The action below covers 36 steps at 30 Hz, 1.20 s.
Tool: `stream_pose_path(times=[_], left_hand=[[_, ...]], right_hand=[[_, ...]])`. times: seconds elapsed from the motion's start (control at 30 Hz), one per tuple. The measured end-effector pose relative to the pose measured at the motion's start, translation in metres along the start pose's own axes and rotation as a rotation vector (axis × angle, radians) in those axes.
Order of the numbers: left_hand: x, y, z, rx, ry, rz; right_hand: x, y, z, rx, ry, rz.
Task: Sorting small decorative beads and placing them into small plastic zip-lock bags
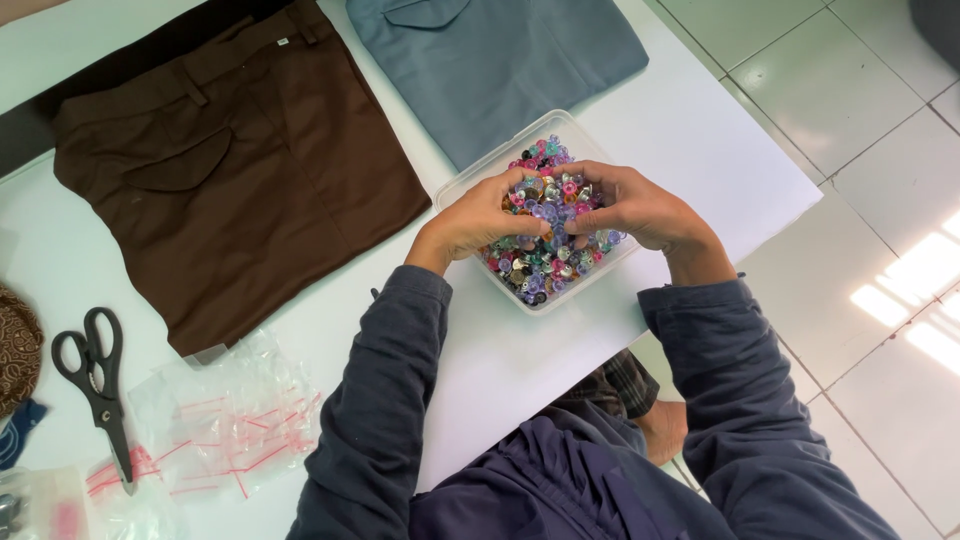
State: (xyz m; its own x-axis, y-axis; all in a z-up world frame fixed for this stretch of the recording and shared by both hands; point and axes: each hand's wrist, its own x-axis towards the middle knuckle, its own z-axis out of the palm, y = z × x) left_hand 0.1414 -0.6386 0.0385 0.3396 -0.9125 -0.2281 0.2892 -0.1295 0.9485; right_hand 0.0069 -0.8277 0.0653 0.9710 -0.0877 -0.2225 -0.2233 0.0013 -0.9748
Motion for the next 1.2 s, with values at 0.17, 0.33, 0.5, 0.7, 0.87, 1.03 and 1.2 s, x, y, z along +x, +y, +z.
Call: stream_pose_path(times=[0.17, 0.33, 0.5, 0.7, 0.87, 1.03, 1.2], left_hand=[[-0.004, 0.003, 0.002, -0.050, -0.016, 0.016], [-0.005, 0.008, 0.003, -0.058, 0.002, 0.011], [0.018, -0.029, -0.016, 0.013, 0.034, 0.047], [0.015, -0.027, -0.013, -0.018, 0.035, 0.065], [-0.008, 0.005, 0.001, -0.023, 0.026, 0.098], [-0.009, 0.008, 0.000, -0.055, 0.027, 0.129], [-0.008, 0.001, 0.001, -0.034, 0.060, 0.152]], right_hand=[[-0.001, -0.004, 0.000, 0.010, -0.009, -0.023], [0.002, 0.006, -0.004, 0.028, -0.007, -0.060], [-0.001, -0.001, 0.000, 0.038, -0.008, -0.083], [-0.001, 0.004, -0.001, 0.058, 0.007, -0.127], [-0.006, -0.002, 0.004, 0.076, 0.016, -0.145], [-0.008, -0.009, 0.008, 0.068, 0.013, -0.175], [-0.010, -0.006, 0.004, 0.034, 0.019, -0.252]])
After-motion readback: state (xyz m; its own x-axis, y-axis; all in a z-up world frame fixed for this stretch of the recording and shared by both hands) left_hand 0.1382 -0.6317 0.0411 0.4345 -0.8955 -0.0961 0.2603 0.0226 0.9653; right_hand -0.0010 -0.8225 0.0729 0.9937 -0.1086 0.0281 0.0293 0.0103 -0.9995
